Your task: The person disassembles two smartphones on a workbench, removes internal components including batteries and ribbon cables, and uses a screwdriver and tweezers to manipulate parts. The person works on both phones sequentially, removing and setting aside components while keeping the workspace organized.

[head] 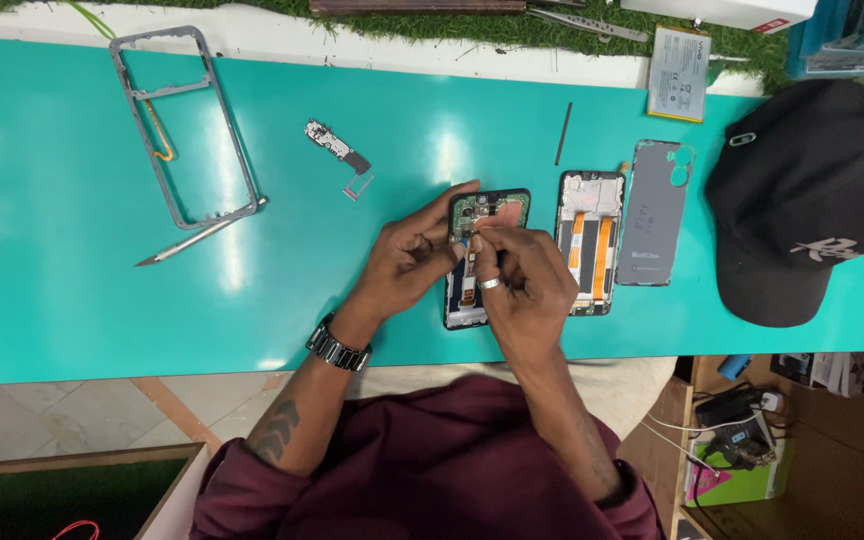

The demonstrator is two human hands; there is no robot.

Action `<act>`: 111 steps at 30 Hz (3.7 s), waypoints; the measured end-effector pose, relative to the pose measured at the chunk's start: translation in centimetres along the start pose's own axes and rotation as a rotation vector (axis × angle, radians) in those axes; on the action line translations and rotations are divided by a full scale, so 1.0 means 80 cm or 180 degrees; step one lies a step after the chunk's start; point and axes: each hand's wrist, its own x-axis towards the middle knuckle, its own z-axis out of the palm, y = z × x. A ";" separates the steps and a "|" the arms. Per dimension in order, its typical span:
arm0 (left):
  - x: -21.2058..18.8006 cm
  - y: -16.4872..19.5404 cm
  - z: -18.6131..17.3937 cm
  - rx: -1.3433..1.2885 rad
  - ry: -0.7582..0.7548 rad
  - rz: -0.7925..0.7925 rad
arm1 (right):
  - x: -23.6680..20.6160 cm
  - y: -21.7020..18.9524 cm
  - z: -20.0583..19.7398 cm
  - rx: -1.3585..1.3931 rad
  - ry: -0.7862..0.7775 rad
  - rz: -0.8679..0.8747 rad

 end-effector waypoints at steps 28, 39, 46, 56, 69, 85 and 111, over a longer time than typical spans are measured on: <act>-0.020 0.023 0.049 0.0404 0.0811 0.0328 | -0.010 0.025 -0.010 0.2298 -0.0250 0.1059; -0.022 0.040 0.037 0.0833 0.0437 0.0437 | -0.005 0.025 -0.018 0.1391 -0.0299 0.0599; -0.008 0.031 0.022 0.0352 0.0417 -0.0220 | 0.033 0.000 -0.043 -0.0314 -0.0571 -0.0943; -0.020 0.045 0.023 0.0526 -0.0210 -0.0495 | 0.060 -0.004 -0.065 -0.0663 -0.1478 -0.1395; -0.024 0.046 0.030 0.1029 -0.0031 -0.0028 | 0.051 0.007 -0.044 -0.0871 -0.1190 -0.1491; -0.011 0.000 0.026 -0.0858 0.1323 -0.0383 | 0.003 0.011 -0.045 -0.0854 -0.0826 -0.1284; 0.024 0.058 -0.025 0.3642 0.0826 -0.0562 | -0.017 0.004 -0.035 -0.0848 -0.1566 -0.0880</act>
